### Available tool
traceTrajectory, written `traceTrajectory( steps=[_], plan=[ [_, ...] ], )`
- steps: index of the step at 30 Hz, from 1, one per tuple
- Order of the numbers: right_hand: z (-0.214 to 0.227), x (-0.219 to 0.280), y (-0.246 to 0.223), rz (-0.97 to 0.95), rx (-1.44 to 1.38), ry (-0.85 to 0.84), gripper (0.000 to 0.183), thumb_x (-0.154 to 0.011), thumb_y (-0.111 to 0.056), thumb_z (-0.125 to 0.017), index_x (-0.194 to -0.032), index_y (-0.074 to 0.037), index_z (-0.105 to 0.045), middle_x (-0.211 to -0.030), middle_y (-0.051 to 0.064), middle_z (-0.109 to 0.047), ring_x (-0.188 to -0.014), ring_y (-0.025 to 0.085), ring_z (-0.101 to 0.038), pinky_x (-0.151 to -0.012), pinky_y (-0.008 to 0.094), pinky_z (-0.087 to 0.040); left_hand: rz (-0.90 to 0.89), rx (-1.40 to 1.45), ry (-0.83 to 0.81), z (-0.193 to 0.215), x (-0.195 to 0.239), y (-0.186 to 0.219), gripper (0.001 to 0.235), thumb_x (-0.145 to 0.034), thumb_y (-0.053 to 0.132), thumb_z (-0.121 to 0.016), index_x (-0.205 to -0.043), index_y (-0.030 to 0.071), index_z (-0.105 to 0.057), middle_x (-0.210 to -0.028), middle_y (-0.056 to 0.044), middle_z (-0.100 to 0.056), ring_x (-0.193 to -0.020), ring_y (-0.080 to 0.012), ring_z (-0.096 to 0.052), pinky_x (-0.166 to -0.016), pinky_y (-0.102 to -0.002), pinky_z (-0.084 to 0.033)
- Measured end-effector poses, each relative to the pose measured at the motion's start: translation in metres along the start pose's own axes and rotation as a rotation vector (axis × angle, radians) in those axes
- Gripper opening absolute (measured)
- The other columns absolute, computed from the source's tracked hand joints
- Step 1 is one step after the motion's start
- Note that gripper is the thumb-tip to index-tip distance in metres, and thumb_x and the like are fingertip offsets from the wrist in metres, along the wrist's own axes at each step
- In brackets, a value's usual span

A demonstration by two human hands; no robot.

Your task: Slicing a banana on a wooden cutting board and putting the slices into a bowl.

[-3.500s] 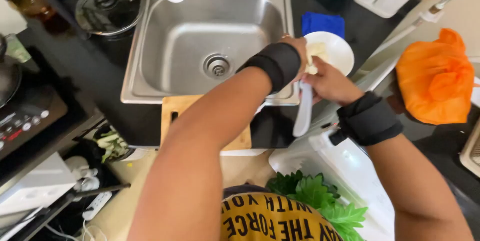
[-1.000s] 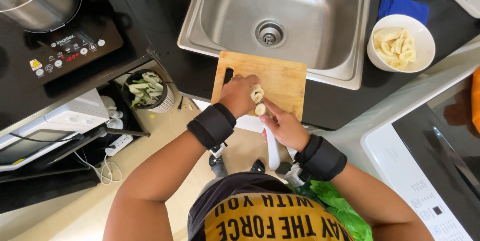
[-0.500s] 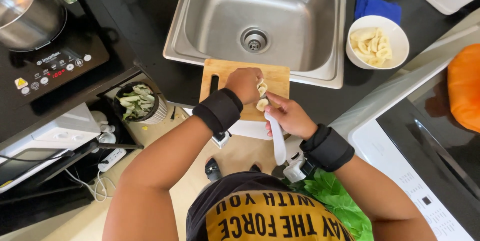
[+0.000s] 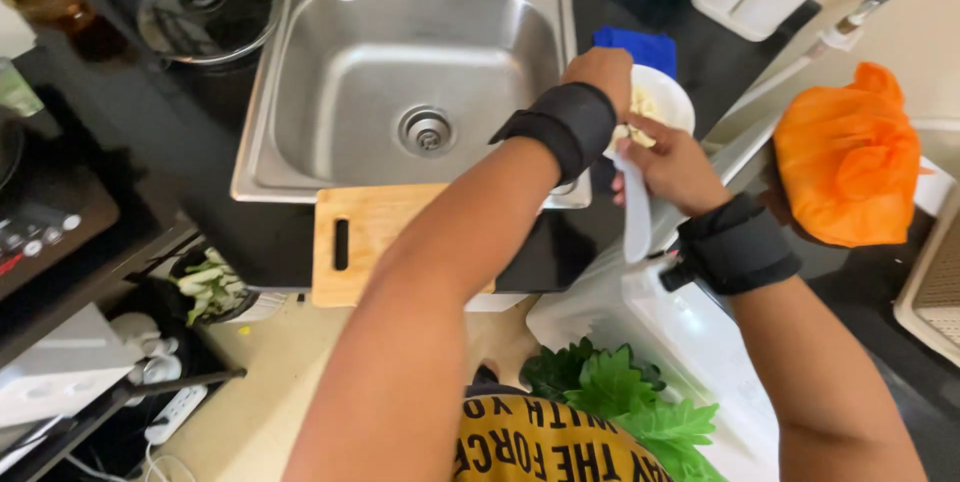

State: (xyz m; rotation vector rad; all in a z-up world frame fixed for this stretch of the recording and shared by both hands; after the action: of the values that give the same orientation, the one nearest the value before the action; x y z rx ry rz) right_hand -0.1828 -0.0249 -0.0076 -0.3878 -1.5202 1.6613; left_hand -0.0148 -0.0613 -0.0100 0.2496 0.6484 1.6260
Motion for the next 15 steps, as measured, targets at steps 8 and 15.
traceTrajectory(
  steps=[8,15],
  plan=[
    [0.086,-0.042,0.017,0.215,0.955,0.327,0.037,-0.1,-0.031,-0.06,-0.133,-0.015,-0.07,-0.076,0.018,-0.074,-0.073,0.034,-0.072,-0.075,0.046,-0.057,0.101,0.093,0.033,-0.098,-0.06,-0.001,0.018,-0.084,0.012,-0.068,-0.098,0.004,-0.077,-0.105,-0.023,-0.073,-0.102,-0.04,-0.071,-0.088,-0.047,-0.057],
    [0.084,-0.034,0.01,0.41,1.373,0.494,0.028,-0.101,-0.031,-0.063,-0.123,-0.019,-0.076,-0.078,0.018,-0.071,-0.07,0.04,-0.069,-0.066,0.051,-0.057,0.186,-0.023,-0.056,-0.067,-0.053,-0.015,0.019,-0.088,0.012,-0.067,-0.101,0.007,-0.079,-0.108,-0.019,-0.074,-0.103,-0.036,-0.072,-0.088,-0.044,-0.059]
  ],
)
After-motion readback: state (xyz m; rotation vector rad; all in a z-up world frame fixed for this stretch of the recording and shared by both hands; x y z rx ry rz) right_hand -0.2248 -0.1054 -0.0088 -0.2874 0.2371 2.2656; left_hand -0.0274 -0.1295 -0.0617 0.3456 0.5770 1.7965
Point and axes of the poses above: each hand's wrist, its own x-axis away from the middle knuckle, its own z-axis out of the back of the hand, y = z × x, the point moved 2 cm from there along -x, towards the middle knuckle
